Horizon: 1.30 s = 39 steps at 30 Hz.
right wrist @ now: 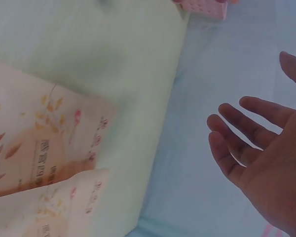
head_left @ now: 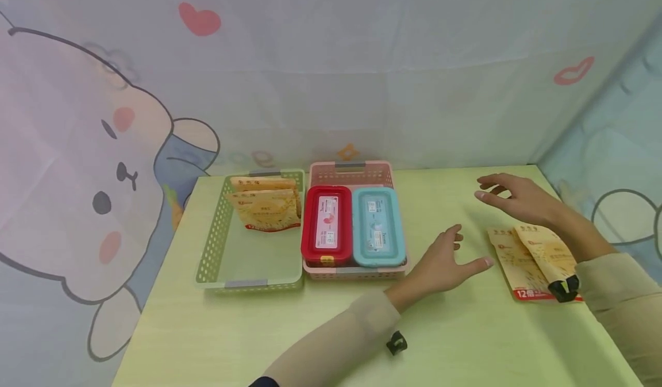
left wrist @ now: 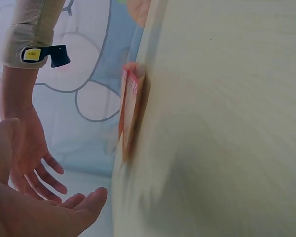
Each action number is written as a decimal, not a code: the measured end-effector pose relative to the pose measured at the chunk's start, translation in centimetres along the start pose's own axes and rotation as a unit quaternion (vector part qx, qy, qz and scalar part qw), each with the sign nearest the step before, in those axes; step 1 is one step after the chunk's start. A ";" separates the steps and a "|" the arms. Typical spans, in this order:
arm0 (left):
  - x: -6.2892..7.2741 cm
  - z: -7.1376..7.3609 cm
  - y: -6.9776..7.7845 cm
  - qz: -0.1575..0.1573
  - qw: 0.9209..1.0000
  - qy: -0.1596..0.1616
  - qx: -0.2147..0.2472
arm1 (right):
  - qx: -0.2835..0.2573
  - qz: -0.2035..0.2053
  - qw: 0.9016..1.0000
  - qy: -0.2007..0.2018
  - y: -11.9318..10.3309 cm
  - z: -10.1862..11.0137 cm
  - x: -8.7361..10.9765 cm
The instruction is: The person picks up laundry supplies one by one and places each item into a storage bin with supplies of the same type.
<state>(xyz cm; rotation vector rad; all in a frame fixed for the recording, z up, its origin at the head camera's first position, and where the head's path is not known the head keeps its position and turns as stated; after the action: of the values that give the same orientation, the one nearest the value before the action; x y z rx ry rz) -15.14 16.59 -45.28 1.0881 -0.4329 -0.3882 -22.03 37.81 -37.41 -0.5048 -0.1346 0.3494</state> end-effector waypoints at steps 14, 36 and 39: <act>-2.3 -3.4 -0.9 0.052 0.998 0.030 0.003 | 0.003 -0.031 1.000 -0.003 4.6 -1.8 0.2; -3.5 -7.2 -1.6 0.102 0.988 0.004 0.117 | 0.030 -0.010 0.999 -0.028 8.3 -4.1 1.9; -3.7 -7.3 -1.5 0.119 0.984 -0.017 0.130 | 0.033 -0.006 0.999 -0.029 8.3 -4.3 1.9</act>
<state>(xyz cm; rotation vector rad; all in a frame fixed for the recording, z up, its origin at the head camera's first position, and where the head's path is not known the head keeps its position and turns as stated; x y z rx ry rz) -14.62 23.38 -50.06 1.2678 -0.6491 -0.1409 -21.76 43.40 -45.15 -0.4295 -0.1814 0.3555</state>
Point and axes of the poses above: each hand's wrist, its own x-axis away from the middle knuckle, its own z-axis out of the back of the hand, y = z × x, the point moved 3 cm from there along -x, towards the middle knuckle, and after that the axes turned 5 degrees about z, right-handed, at the moved point
